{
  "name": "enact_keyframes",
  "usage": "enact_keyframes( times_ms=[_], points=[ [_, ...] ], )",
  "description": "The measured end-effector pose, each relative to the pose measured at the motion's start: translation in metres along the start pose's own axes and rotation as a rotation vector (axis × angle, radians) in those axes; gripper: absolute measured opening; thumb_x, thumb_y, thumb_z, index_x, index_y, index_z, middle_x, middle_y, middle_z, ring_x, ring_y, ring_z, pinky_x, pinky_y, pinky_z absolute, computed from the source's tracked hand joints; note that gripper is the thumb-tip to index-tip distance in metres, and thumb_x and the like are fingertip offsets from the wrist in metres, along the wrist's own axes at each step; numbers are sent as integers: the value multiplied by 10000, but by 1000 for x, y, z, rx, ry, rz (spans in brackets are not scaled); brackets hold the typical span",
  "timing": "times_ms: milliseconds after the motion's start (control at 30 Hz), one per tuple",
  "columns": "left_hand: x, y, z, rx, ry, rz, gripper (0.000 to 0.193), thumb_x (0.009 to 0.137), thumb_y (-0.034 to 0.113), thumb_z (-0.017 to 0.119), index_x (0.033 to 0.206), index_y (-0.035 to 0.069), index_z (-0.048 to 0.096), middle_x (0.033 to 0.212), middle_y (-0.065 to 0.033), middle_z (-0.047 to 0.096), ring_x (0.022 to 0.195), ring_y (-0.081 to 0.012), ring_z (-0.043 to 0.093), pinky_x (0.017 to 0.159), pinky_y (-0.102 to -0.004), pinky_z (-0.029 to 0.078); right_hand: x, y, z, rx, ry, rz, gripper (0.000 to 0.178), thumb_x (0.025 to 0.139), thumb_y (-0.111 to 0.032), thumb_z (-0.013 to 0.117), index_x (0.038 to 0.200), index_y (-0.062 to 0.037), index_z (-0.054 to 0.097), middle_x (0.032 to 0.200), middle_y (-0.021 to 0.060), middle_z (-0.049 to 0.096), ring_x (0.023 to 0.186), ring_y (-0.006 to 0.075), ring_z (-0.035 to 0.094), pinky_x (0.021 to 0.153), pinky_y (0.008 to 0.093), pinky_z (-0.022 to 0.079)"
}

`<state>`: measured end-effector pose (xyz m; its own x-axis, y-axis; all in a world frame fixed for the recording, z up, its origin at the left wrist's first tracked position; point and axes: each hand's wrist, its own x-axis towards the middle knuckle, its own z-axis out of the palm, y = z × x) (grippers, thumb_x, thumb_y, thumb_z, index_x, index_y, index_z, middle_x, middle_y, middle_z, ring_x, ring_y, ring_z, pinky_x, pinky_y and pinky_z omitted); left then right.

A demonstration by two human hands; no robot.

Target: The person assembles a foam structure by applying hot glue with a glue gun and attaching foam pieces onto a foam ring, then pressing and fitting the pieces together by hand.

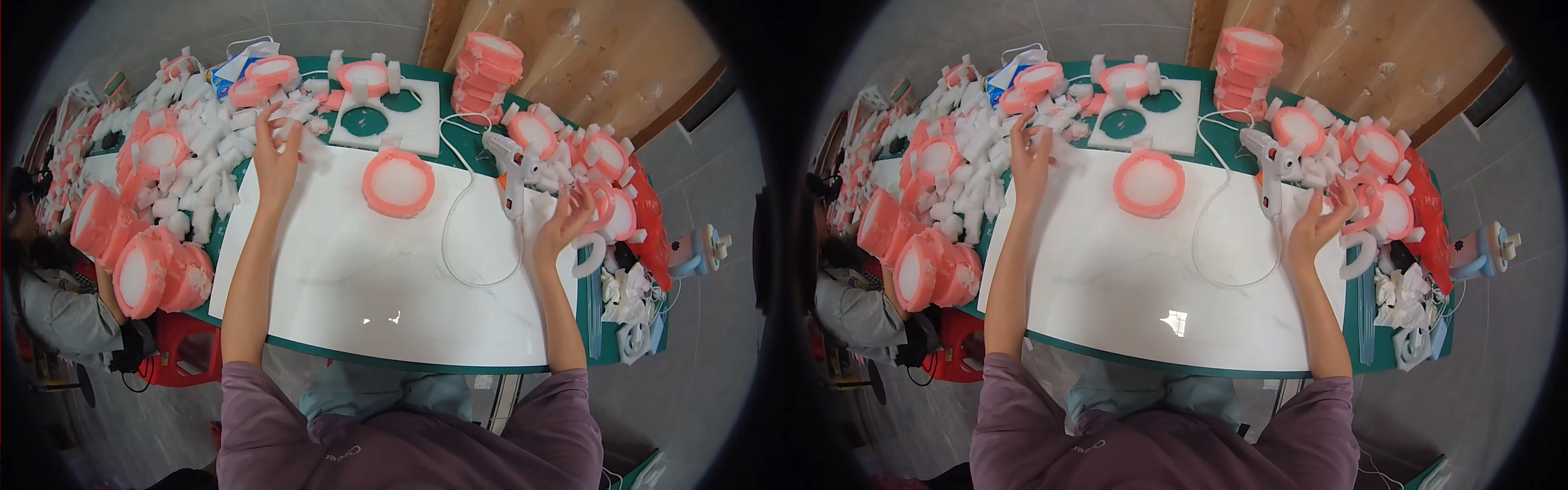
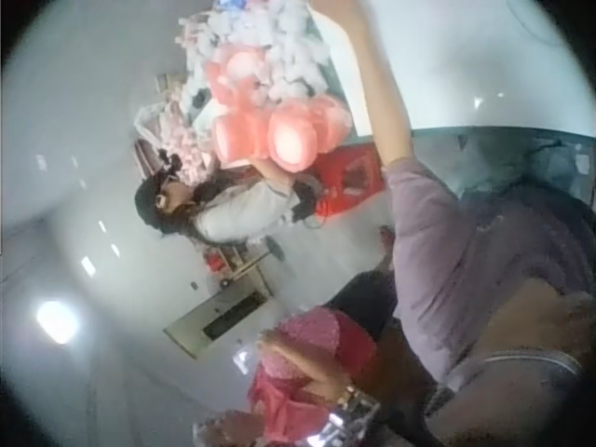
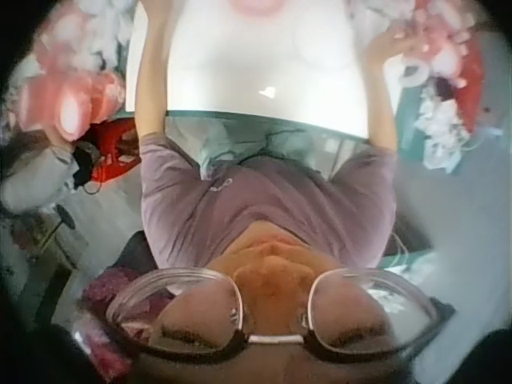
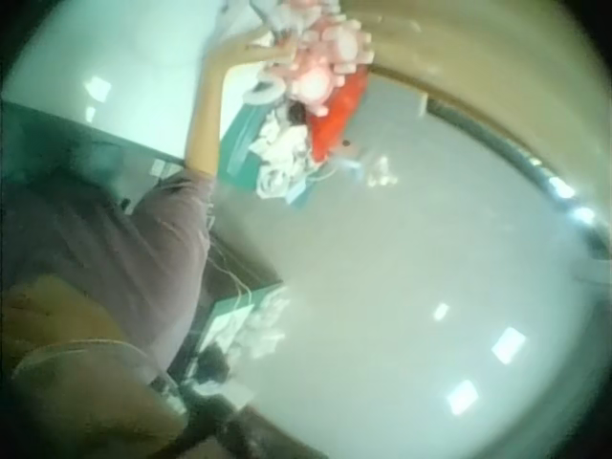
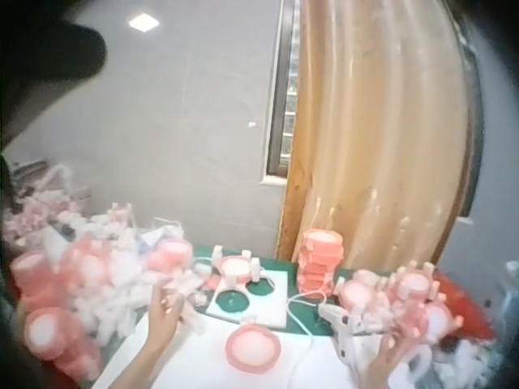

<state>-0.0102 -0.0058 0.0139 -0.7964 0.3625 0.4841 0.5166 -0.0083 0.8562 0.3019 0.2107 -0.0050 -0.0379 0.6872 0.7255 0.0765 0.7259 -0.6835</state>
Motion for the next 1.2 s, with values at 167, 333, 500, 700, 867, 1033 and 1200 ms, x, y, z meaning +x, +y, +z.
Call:
enact_keyframes(
  times_ms=[167, 333, 500, 700, 867, 1033, 1200],
  points=[
    [-19, 14, 12, -530, -323, -22, 210, 775, -41, 599, 981, -17, 568, 1043, -87, 535, 993, -163, 525, 761, -281, 509, -2, -30, -5, 62, 57, -366, 298, 819, -59, 526, 1098, 4, 442, 1106, 132, 439, 1051, 210, 411, 931, 326, 312],
    [-43, 31, 20, -548, -521, 231, 222, 697, -102, 631, 896, -8, 600, 1040, -97, 546, 1009, -199, 529, 854, -314, 453, -35, -84, 9, 322, -523, 95, 111, 830, -36, 520, 928, 13, 537, 856, 95, 553, 802, 151, 525, 755, 258, 407],
    [-51, 53, 17, -407, -792, 260, 261, 673, -93, 636, 889, 51, 611, 1018, -79, 534, 1051, -226, 502, 885, -322, 424, -40, -93, 39, 585, -877, 573, 226, 896, -114, 466, 1094, -6, 480, 935, 74, 576, 791, 104, 523, 712, 229, 425],
    [-56, 65, 16, -227, -931, 289, 357, 669, -16, 680, 1005, 88, 622, 1144, -78, 525, 1084, -251, 493, 908, -344, 417, -50, -94, 51, 715, -1182, 753, 418, 825, 19, 563, 1213, -30, 415, 926, 15, 549, 876, 81, 532, 745, 217, 438],
    [-58, 55, 22, -251, -1035, 318, 379, 662, -5, 688, 1021, 92, 612, 1168, -88, 518, 1109, -260, 482, 915, -359, 413, -62, -75, 51, 614, -1173, 582, 400, 786, -15, 627, 1155, -19, 472, 909, 14, 554, 837, 88, 524, 729, 223, 434],
    [-49, 47, 20, -125, -708, 447, 414, 694, 71, 677, 1090, 66, 556, 1203, -89, 488, 1097, -254, 489, 893, -347, 415, -56, -57, 58, 437, -953, 324, 354, 733, -42, 689, 1049, -26, 531, 899, 15, 563, 815, 101, 486, 732, 246, 416],
    [-45, 30, 28, -85, -428, 153, 515, 755, 148, 653, 1214, 54, 439, 1223, -114, 473, 1135, -255, 463, 928, -340, 382, -48, -56, 59, 346, -920, 125, 341, 696, -70, 721, 994, -35, 559, 900, 41, 573, 792, 152, 511, 719, 254, 422]
  ],
)
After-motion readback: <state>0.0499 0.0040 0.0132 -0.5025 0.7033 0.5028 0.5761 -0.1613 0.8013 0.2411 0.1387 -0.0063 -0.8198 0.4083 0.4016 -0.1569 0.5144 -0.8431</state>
